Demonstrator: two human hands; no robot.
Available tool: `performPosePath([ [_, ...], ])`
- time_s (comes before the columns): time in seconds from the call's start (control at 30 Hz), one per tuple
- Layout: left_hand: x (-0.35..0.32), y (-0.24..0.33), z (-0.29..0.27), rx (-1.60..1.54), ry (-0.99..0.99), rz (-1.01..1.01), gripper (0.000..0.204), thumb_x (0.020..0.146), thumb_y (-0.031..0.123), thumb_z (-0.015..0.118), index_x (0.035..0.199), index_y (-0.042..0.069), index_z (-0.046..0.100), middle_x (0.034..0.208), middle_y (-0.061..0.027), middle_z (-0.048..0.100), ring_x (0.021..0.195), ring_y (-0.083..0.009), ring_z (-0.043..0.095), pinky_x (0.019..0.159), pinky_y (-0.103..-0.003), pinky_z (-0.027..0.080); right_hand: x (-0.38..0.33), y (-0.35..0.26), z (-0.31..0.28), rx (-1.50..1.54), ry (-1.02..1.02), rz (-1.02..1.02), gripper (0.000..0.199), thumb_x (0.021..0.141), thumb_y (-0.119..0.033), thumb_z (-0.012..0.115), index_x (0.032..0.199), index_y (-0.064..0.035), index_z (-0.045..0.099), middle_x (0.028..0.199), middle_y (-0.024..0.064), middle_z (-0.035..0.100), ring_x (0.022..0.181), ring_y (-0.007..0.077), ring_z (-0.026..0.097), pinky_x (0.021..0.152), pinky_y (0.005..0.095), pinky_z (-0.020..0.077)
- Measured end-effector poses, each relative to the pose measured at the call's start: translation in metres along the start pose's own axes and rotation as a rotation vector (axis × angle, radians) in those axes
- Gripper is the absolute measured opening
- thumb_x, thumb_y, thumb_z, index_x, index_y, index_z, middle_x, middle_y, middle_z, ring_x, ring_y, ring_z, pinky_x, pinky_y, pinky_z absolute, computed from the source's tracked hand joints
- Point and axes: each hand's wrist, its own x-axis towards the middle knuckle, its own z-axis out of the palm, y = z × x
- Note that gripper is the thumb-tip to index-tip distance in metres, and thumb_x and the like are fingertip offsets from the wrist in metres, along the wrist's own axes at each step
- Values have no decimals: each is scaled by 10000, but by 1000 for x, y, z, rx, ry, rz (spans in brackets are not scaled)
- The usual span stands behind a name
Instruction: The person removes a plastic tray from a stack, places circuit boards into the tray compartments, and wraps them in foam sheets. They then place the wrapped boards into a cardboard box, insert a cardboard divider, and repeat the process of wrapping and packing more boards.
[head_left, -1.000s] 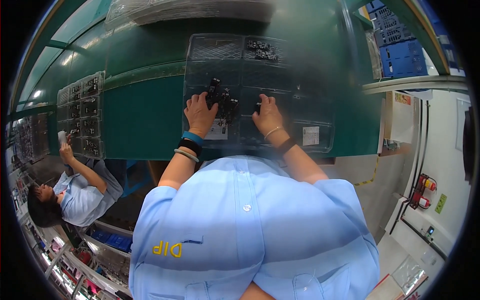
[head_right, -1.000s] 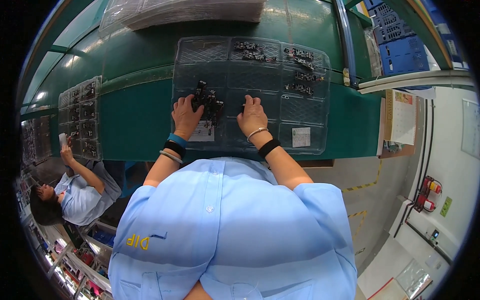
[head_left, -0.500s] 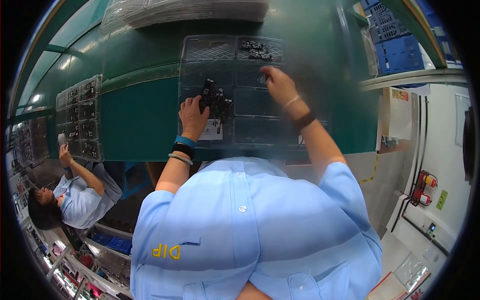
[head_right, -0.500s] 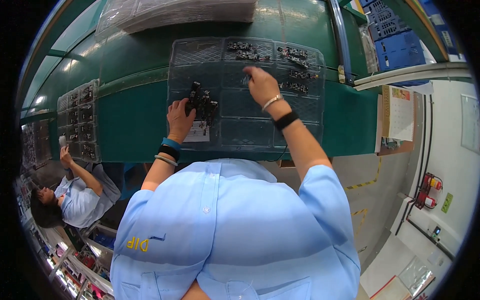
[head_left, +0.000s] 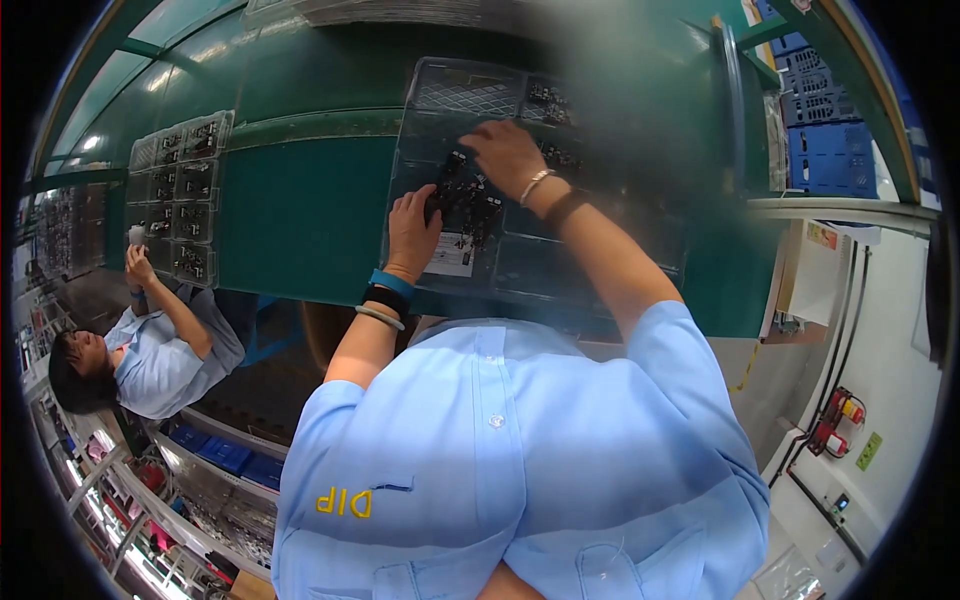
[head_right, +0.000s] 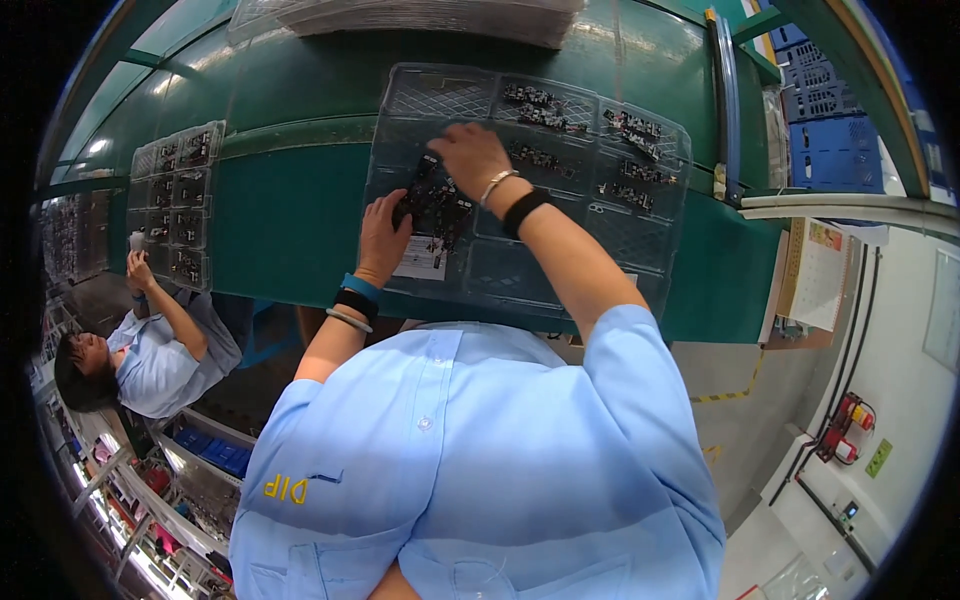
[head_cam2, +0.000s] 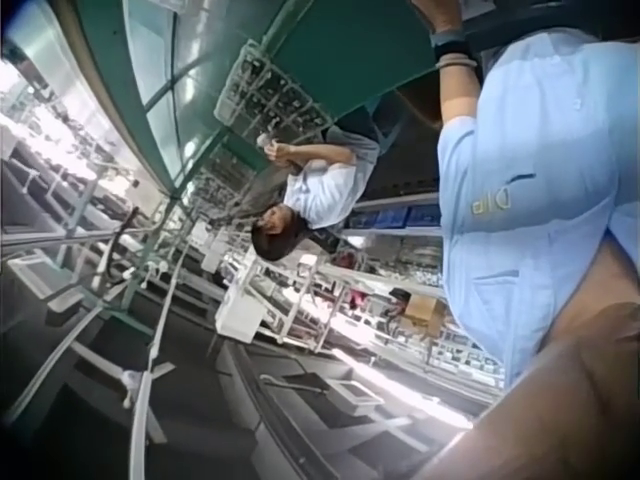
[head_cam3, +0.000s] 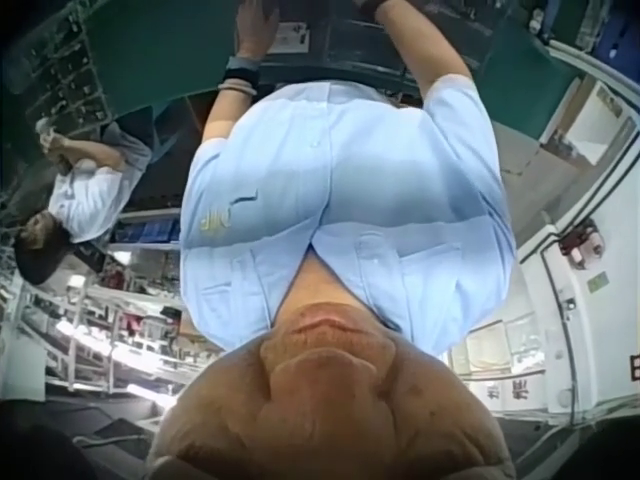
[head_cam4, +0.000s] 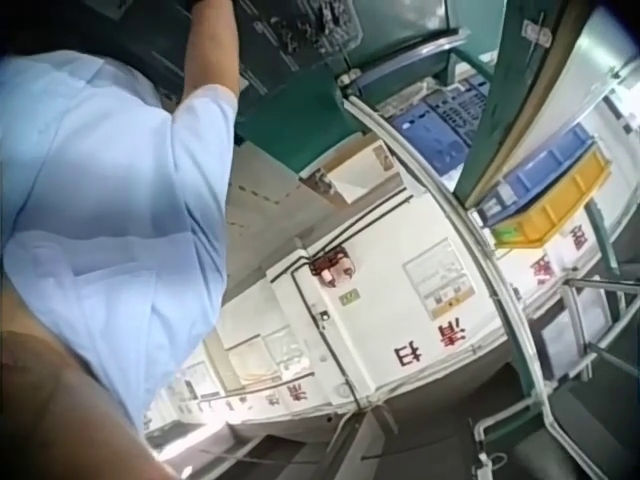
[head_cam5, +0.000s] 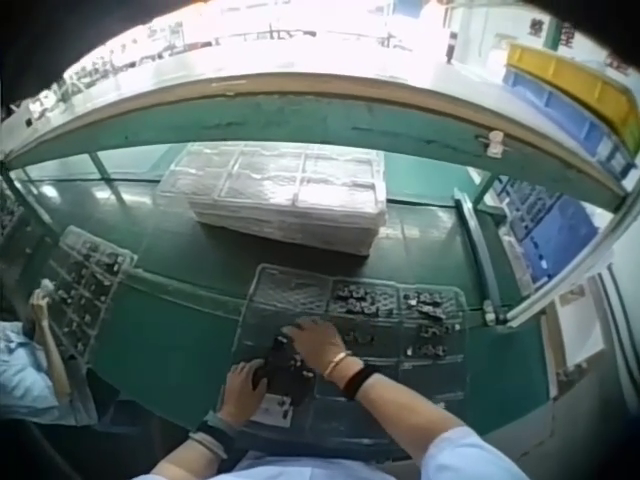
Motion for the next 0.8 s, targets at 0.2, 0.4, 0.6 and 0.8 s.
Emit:
performPosePath([
  [0.2, -12, 9, -11, -155, 58, -31, 398, 808, 1, 592, 1194, 72, 530, 1067, -141, 559, 987, -321, 550, 871, -364, 464, 20, -19, 15, -192, -224, -95, 347, 793, -158, 619, 1140, -158, 603, 1179, 79, 548, 1109, 276, 512, 909, 427, 432],
  [0.4, -19, 6, -12, -268, 145, -104, 396, 804, 15, 589, 1191, 74, 528, 1056, -147, 572, 979, -345, 552, 866, -383, 460, 0, -14, -15, -25, -208, 50, 316, 786, -190, 645, 1084, -95, 600, 1160, 87, 558, 1119, 303, 519, 876, 419, 459],
  [0.6, -16, -3, -7, -172, 78, -109, 410, 828, 21, 586, 1226, 80, 512, 1075, -133, 557, 972, -295, 570, 843, -349, 479, -56, 22, -68, 187, -41, 244, 250, 825, -247, 620, 1008, -77, 627, 1011, 120, 616, 948, 323, 603, 793, 395, 497],
  [0.8, -14, -6, -3, -81, 53, -70, 405, 821, 46, 589, 1216, 105, 523, 1041, -127, 574, 963, -312, 565, 830, -380, 461, -104, 89, -77, 276, -182, 359, 266, 896, -285, 566, 1033, -67, 634, 944, 142, 657, 878, 305, 639, 756, 375, 513],
])
